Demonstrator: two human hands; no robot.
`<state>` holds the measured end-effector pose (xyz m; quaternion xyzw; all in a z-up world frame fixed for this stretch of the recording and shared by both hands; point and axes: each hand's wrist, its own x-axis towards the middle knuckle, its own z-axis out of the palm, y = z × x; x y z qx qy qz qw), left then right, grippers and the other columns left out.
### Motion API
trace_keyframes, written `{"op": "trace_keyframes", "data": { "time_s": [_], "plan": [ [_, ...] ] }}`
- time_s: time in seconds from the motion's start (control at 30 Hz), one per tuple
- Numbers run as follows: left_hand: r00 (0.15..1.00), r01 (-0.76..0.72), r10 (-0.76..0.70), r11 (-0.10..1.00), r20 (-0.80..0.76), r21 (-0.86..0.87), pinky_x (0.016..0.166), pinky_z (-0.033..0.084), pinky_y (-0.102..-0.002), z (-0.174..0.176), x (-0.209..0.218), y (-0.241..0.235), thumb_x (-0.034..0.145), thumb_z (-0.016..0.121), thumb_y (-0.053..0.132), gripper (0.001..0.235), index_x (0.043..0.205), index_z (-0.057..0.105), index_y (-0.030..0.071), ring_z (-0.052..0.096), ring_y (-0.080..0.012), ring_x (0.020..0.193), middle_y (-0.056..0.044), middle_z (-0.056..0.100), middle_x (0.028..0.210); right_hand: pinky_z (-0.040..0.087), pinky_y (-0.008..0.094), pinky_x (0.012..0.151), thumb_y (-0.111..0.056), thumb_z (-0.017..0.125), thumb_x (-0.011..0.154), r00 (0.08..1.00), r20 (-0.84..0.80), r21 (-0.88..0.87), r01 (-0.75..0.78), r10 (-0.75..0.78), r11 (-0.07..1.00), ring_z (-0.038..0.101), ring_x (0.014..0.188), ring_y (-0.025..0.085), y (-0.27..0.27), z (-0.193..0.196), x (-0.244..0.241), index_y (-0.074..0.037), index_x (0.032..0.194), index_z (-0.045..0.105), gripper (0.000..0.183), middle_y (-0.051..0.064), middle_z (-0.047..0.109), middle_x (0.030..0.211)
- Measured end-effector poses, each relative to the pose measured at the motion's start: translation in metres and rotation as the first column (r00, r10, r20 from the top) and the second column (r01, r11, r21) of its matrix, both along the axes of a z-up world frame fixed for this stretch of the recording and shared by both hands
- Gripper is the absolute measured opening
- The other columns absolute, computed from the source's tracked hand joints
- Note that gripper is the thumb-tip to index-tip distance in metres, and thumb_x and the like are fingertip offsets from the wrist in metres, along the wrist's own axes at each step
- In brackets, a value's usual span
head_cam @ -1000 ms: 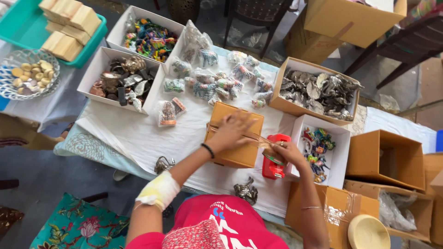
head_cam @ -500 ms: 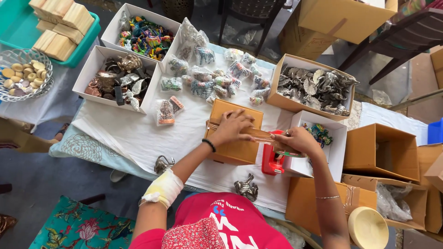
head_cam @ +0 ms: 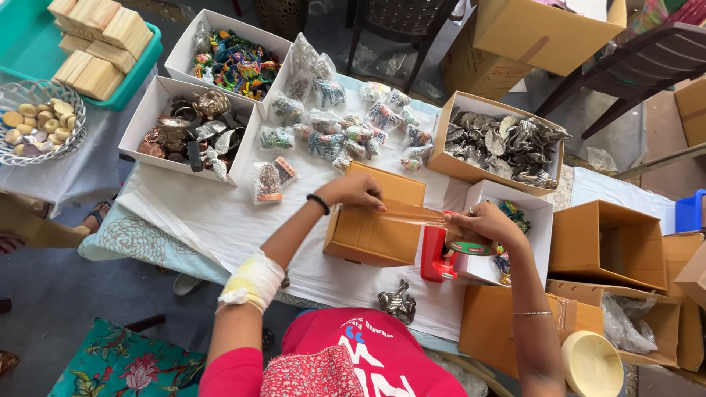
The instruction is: The person seals a cardboard box with clear packing tape using a red tape dispenser and scissors. They then arrange small wrapped items on the table and wrap a silver metal figurine in bubble wrap.
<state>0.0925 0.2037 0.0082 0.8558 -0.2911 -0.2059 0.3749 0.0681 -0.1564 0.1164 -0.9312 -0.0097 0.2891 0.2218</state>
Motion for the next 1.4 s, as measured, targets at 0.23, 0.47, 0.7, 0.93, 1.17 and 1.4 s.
{"op": "trace_keyframes", "data": {
  "time_s": [0.23,0.47,0.7,0.93,1.17,1.4],
  "plan": [
    [0.997,-0.022,0.019,0.999,-0.08,-0.042,0.073,0.058,-0.032,0.02,-0.009,0.019,0.068,0.087,0.049,0.048,0.098,0.08,0.012,0.075,-0.0162,0.081,-0.001,0.079,0.089,0.04,0.036,0.044,-0.061,0.079,0.077,0.998,-0.029,0.074,0.064,-0.062,0.995,0.049,0.047,0.013,-0.006,-0.013,0.002,0.003,0.059,0.065,0.067,0.005,0.056,0.052],
    [0.997,0.052,-0.046,0.995,-0.069,0.08,0.096,0.05,-0.036,0.04,-0.006,-0.007,0.074,0.088,0.045,0.055,0.118,0.075,0.016,0.07,-0.0184,0.108,-0.001,0.076,0.11,0.031,0.034,0.042,-0.052,0.075,0.087,0.992,-0.094,0.248,0.101,-0.08,0.963,0.041,0.045,0.011,-0.003,0.007,0.001,0.001,0.058,0.065,0.061,0.002,0.049,0.05],
    [0.773,0.246,-0.427,0.883,-0.469,-0.399,0.089,0.054,-0.027,0.006,0.016,-0.043,0.083,0.084,0.034,0.041,0.114,0.076,0.009,0.071,-0.009,0.1,0.001,0.08,0.107,0.041,0.031,0.041,-0.054,0.074,0.083,0.999,0.012,0.174,0.047,-0.05,0.984,0.047,0.045,0.007,0.009,0.034,-0.003,-0.002,0.063,0.074,0.056,0.0,0.056,0.048],
    [0.82,0.381,-0.336,0.925,-0.464,0.003,0.061,0.045,-0.029,0.023,0.033,-0.002,0.089,0.079,0.038,0.033,0.109,0.083,0.012,0.061,-0.0106,0.073,0.0,0.077,0.089,0.035,0.034,0.044,-0.054,0.073,0.083,0.986,-0.11,0.17,0.146,-0.128,0.975,0.046,0.046,0.012,0.004,0.016,-0.002,0.0,0.065,0.074,0.057,0.003,0.054,0.051],
    [0.837,0.346,-0.328,0.937,-0.437,-0.04,0.064,0.05,-0.025,0.029,0.021,0.013,0.087,0.08,0.035,0.034,0.113,0.081,0.012,0.062,-0.0037,0.071,0.003,0.077,0.086,0.043,0.032,0.047,-0.05,0.081,0.081,0.995,-0.054,0.164,0.089,-0.081,0.982,0.051,0.051,0.009,-0.009,-0.016,-0.001,0.003,0.073,0.078,0.054,0.003,0.061,0.056],
    [0.724,0.291,-0.474,0.869,-0.501,-0.4,0.058,0.047,-0.023,0.014,0.024,0.026,0.095,0.077,0.018,0.02,0.103,0.077,-0.001,0.058,-0.0024,0.069,0.0,0.079,0.094,0.048,0.029,0.05,-0.046,0.081,0.079,0.995,-0.024,0.193,0.1,-0.098,0.976,0.053,0.051,0.008,0.0,0.007,-0.005,-0.001,0.085,0.084,0.045,0.004,0.068,0.058]
  ]
}}
